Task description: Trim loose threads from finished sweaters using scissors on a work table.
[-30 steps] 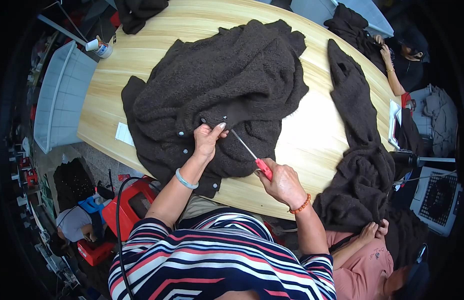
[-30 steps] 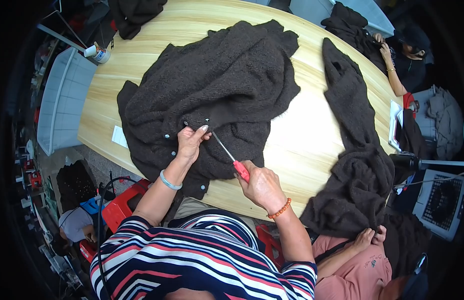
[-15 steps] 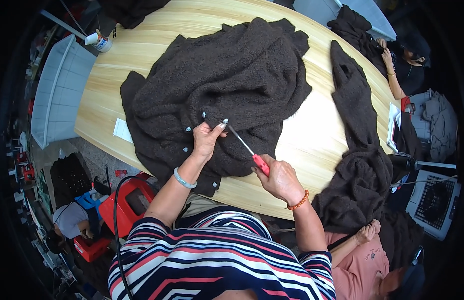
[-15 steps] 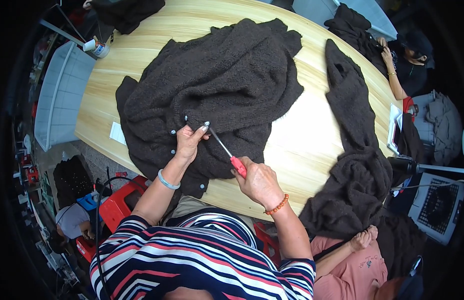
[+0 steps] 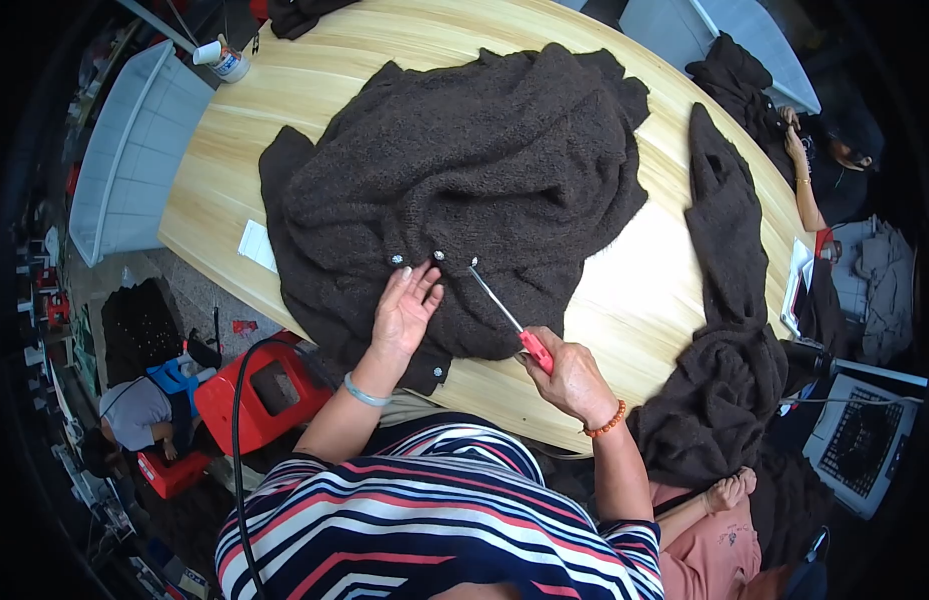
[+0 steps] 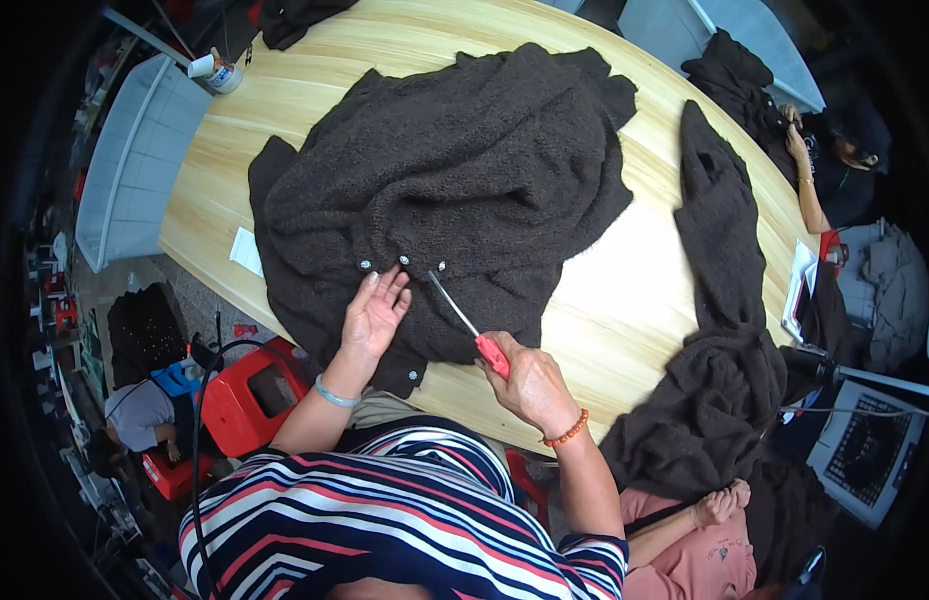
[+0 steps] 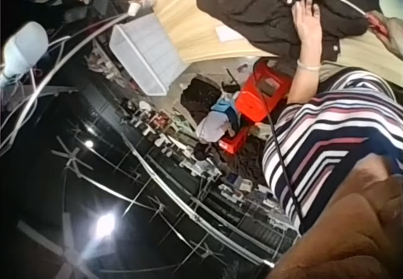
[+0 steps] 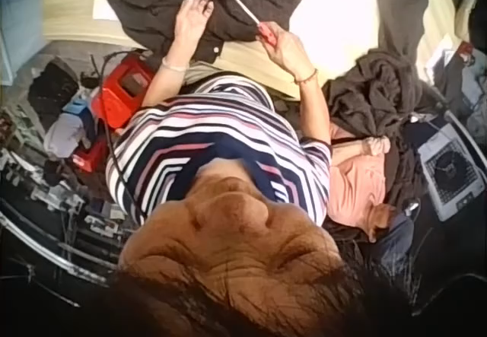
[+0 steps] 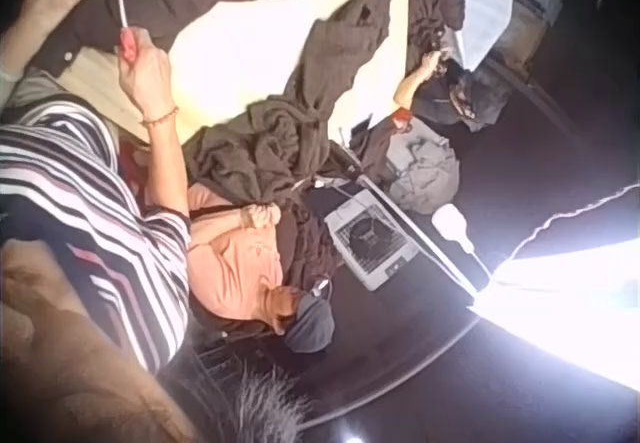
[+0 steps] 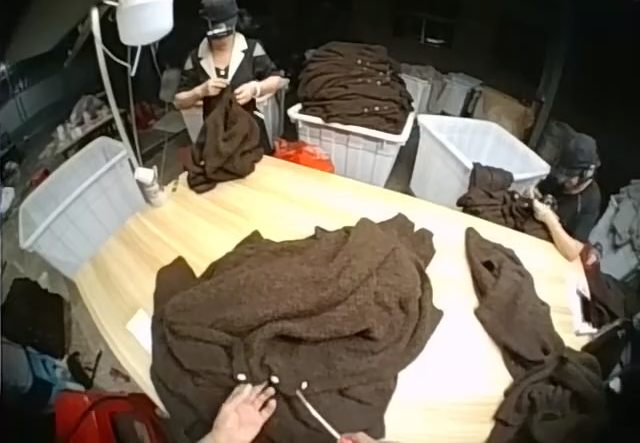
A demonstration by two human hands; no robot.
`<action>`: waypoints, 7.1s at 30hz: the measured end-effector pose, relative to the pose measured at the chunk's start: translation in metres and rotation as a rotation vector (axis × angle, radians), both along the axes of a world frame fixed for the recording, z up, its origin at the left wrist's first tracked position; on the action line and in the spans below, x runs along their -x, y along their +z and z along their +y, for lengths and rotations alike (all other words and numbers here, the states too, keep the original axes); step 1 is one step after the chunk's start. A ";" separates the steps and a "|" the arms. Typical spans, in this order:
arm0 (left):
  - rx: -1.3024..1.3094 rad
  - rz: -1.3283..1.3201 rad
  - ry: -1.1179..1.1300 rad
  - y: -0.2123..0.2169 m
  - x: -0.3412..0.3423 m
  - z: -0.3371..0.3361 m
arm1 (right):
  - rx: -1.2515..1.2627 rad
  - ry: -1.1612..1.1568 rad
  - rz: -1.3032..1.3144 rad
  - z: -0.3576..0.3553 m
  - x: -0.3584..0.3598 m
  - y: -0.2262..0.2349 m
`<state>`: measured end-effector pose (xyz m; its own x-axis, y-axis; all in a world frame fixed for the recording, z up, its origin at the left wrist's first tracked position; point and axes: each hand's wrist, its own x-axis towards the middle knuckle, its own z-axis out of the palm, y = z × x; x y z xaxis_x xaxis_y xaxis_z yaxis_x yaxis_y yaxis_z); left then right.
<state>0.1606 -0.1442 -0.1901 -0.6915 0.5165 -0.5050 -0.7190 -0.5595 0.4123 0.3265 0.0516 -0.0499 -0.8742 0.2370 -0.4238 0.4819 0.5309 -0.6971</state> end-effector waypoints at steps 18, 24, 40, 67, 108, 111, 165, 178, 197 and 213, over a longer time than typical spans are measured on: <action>0.394 0.527 -0.063 0.021 0.021 0.006 | -0.067 0.215 -0.012 -0.019 0.026 0.030; 0.434 0.609 -0.113 0.029 0.017 0.014 | -0.122 0.189 0.020 -0.021 0.039 0.025; 0.367 1.246 -0.650 0.039 -0.060 0.059 | 0.054 -0.433 0.089 0.025 -0.007 0.004; 0.292 0.753 -0.280 0.063 0.048 -0.007 | -0.021 -0.231 0.474 0.049 0.276 -0.034; 0.282 0.623 -0.449 0.022 0.026 0.095 | -0.270 -0.107 -0.033 0.011 0.015 0.042; 0.339 0.765 -0.652 0.012 0.022 0.090 | -0.276 -0.103 0.049 0.022 0.044 0.036; 0.261 0.778 -0.581 0.011 0.058 0.179 | -0.137 -0.281 0.031 0.058 0.027 0.013; 0.152 0.316 -0.328 0.030 0.124 0.248 | -0.095 -0.361 0.068 0.058 0.030 0.018; 0.281 0.702 -0.411 0.003 0.108 0.234 | -0.218 -0.229 0.001 0.078 0.068 0.020; 0.918 2.242 -0.985 0.027 -0.028 0.178 | -0.024 -0.684 -0.004 0.045 -0.063 -0.014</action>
